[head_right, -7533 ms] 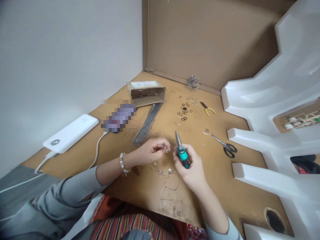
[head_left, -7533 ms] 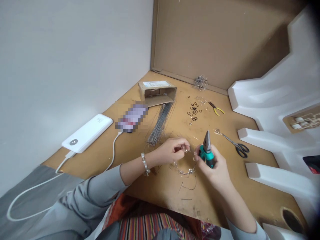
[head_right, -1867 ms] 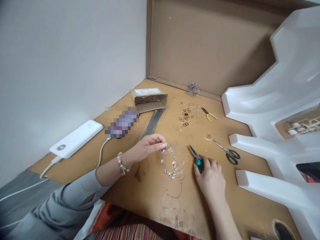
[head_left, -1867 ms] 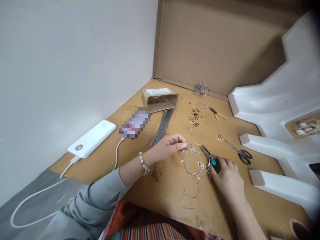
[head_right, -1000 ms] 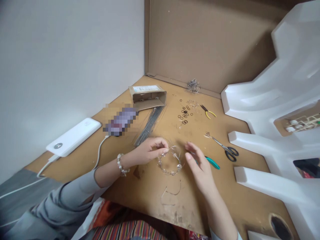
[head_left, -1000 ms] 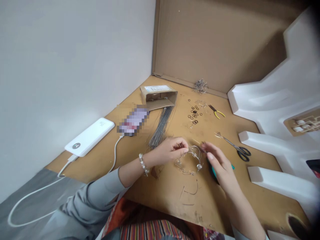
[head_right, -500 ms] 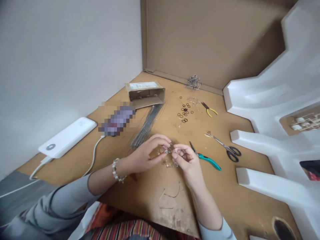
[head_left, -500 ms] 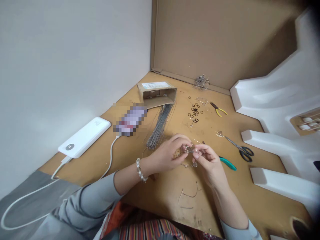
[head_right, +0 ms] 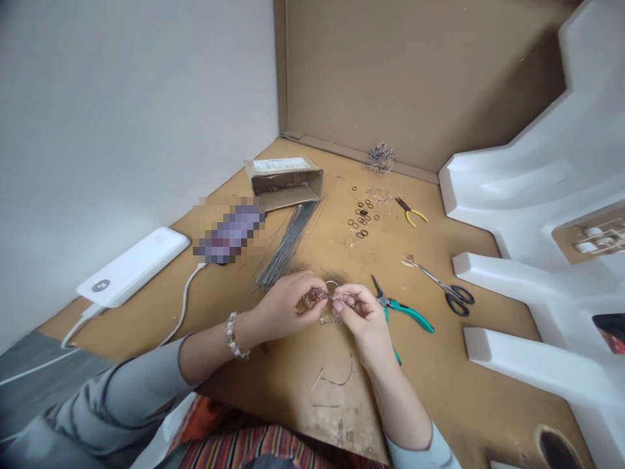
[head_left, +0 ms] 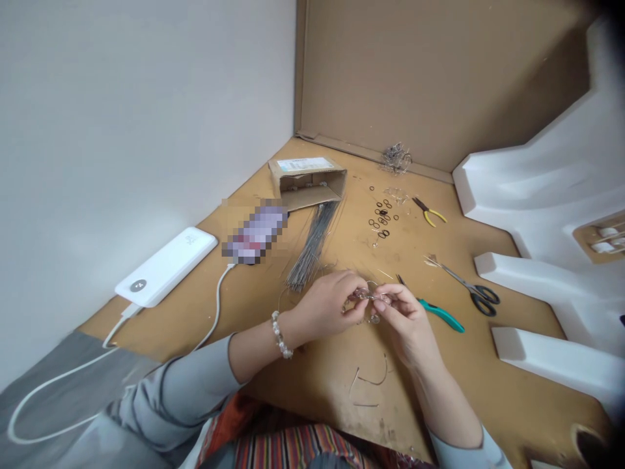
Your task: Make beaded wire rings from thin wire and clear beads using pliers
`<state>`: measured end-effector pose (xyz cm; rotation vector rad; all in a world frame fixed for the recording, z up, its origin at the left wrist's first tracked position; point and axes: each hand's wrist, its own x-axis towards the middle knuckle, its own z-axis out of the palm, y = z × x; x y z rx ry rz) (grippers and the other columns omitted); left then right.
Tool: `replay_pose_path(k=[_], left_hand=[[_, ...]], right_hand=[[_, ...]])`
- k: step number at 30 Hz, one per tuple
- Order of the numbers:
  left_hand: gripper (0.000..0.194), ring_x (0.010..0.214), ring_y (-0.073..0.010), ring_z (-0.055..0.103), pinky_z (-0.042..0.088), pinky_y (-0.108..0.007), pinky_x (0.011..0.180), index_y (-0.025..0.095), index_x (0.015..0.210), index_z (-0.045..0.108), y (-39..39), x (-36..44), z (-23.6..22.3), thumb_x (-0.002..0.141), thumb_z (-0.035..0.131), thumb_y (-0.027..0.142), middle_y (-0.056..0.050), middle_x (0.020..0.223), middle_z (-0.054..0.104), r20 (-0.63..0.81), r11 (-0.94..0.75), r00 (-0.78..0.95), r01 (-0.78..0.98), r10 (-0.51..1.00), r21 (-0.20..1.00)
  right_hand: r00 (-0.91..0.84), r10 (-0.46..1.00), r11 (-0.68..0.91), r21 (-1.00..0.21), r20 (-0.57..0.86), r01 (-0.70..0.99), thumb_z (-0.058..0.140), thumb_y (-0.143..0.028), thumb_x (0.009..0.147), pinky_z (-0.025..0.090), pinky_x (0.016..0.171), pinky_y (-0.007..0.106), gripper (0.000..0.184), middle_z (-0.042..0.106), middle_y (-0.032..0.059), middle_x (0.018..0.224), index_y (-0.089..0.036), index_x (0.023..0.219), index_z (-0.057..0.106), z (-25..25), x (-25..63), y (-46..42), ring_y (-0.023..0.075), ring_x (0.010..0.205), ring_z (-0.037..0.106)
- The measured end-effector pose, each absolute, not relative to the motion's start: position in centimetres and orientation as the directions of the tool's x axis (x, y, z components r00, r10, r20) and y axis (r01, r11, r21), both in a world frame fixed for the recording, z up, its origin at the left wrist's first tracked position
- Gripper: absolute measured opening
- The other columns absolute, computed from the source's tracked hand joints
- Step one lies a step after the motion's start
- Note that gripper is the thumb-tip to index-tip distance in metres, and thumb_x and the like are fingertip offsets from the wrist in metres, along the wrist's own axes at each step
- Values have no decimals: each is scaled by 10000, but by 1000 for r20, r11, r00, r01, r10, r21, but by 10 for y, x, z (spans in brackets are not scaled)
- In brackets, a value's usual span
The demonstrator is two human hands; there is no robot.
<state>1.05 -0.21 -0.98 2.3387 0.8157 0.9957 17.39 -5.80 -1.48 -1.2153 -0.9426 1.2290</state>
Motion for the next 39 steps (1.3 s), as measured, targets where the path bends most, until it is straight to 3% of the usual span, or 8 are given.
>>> replay_pose_path(k=[4, 7, 13, 17, 22, 28, 32, 39], left_hand=[[38, 675, -142, 549, 423, -255, 621, 161, 787, 524, -1, 10, -12, 793, 489, 174, -27, 726, 602, 525, -767, 567, 382, 635, 516], [50, 662, -138, 549, 420, -247, 607, 159, 786, 531, -3, 11, -13, 784, 481, 160, -28, 724, 606, 529, -770, 568, 372, 630, 518], [67, 698, -115, 578, 446, -219, 655, 160, 834, 562, -4, 12, -10, 793, 509, 160, -13, 766, 636, 394, -608, 570, 250, 721, 753], [146, 692, -91, 582, 441, -195, 659, 163, 858, 589, -1, 11, -7, 881, 453, 212, 1, 772, 645, 258, -432, 582, 182, 772, 884], [196, 622, -84, 543, 413, -188, 616, 155, 855, 600, 1, 9, -5, 905, 439, 254, 19, 671, 599, 232, -412, 583, 195, 778, 890], [219, 630, -93, 542, 412, -197, 615, 160, 859, 618, 1, 10, -6, 905, 437, 274, 12, 693, 626, 201, -400, 593, 225, 780, 889], [216, 637, -93, 560, 420, -197, 639, 161, 893, 623, 1, 11, -8, 907, 430, 257, 16, 670, 624, 163, -376, 649, 204, 743, 904], [247, 537, -76, 470, 366, -182, 549, 143, 827, 612, -2, 15, -9, 910, 417, 270, 44, 569, 515, 64, -291, 706, 206, 705, 934]], right_hand=[[158, 984, -55, -986, -80, -160, 741, -292, 685, 456, 590, 237, 193, 607, -20, 725, -227, 841, 648, -14, 168, -58, 87, 608, 527], [170, 984, -38, -990, -61, -138, 735, -289, 690, 442, 557, 227, 166, 604, -21, 704, -219, 811, 645, -14, 166, -59, 82, 583, 509], [214, 977, 8, -997, -8, -72, 718, -267, 709, 429, 556, 213, 121, 613, -24, 707, -224, 788, 637, -16, 167, -58, 84, 598, 515], [256, 963, 69, -994, 87, 79, 687, -258, 748, 457, 597, 240, 79, 613, -12, 707, -237, 821, 665, -18, 172, -60, 107, 642, 550], [210, 915, 245, -888, 344, 388, 652, -222, 777, 501, 737, 328, 96, 626, 56, 1033, -266, 847, 701, -16, 176, -61, 190, 943, 594], [53, 851, 397, -705, 523, 588, 622, -154, 777, 508, 777, 390, 148, 605, 70, 1038, -259, 852, 694, -10, 175, -60, 188, 881, 610], [65, 876, 347, -719, 478, 603, 613, -181, 782, 500, 762, 377, 89, 612, 58, 920, -245, 820, 662, -8, 174, -61, 191, 868, 596], [121, 952, 210, -884, 283, 418, 577, -179, 756, 443, 602, 274, 69, 560, 6, 710, -214, 697, 572, -8, 170, -61, 139, 669, 533]])
